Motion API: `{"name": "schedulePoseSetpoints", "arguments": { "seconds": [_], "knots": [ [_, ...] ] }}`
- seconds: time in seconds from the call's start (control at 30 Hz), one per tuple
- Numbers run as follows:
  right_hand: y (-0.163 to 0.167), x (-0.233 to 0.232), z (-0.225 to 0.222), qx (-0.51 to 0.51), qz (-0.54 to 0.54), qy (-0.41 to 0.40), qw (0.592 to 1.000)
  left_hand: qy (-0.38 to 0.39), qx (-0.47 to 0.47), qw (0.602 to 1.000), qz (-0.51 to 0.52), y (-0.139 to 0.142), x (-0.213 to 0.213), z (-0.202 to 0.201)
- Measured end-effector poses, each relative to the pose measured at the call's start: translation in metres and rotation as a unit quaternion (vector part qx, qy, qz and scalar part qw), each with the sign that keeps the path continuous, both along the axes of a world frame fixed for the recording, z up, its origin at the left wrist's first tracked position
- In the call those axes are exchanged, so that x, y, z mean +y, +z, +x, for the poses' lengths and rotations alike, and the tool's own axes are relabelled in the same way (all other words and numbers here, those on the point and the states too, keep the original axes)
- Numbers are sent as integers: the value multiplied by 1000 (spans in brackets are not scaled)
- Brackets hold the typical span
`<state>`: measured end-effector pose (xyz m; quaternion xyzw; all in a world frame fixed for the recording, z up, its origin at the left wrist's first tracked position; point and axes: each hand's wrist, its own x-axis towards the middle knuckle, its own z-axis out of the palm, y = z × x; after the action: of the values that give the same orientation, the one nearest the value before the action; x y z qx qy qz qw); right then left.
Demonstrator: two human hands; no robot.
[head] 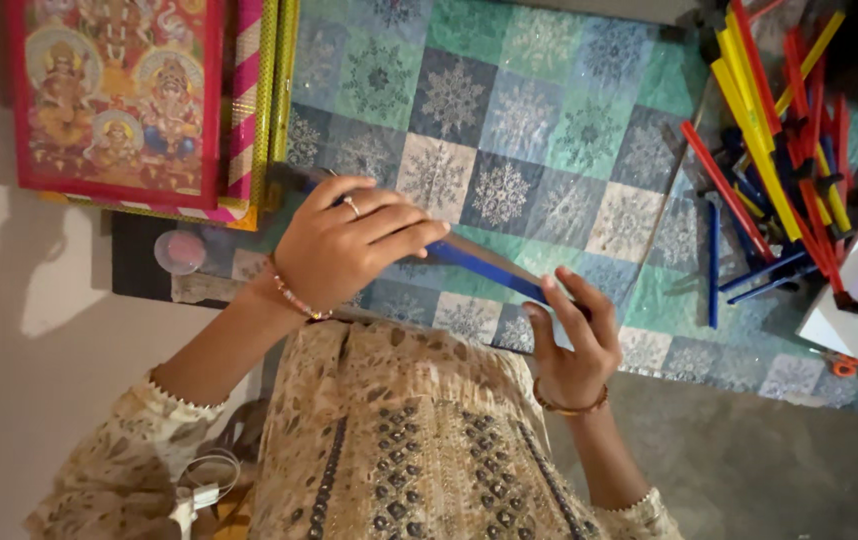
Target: The person picks up a blue plastic frame and a religious print, lays the print on the table, and slides the print into the frame's edge channel. They press the print flat, fit the frame's backing board, and hold up the assembled framed print.
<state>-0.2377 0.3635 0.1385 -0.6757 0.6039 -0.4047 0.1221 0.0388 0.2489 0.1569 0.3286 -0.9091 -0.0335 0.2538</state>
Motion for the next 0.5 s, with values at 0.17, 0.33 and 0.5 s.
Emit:
{"name": "schedulePoseSetpoints", "arguments": {
  "seconds": [0.17, 0.33, 0.5],
  "knots": [
    [-28, -2, -13, -39, -41, -14, 998, 15, -11, 996, -89, -10, -16, 3],
    [-34, -4, -21, -31, -46, 1, 998, 231, 192, 954, 3, -35, 3, 33],
    [-35, -7, -25, -60, -16, -3, 998, 316, 542, 740, 243, -112, 21, 33]
  ]
}}
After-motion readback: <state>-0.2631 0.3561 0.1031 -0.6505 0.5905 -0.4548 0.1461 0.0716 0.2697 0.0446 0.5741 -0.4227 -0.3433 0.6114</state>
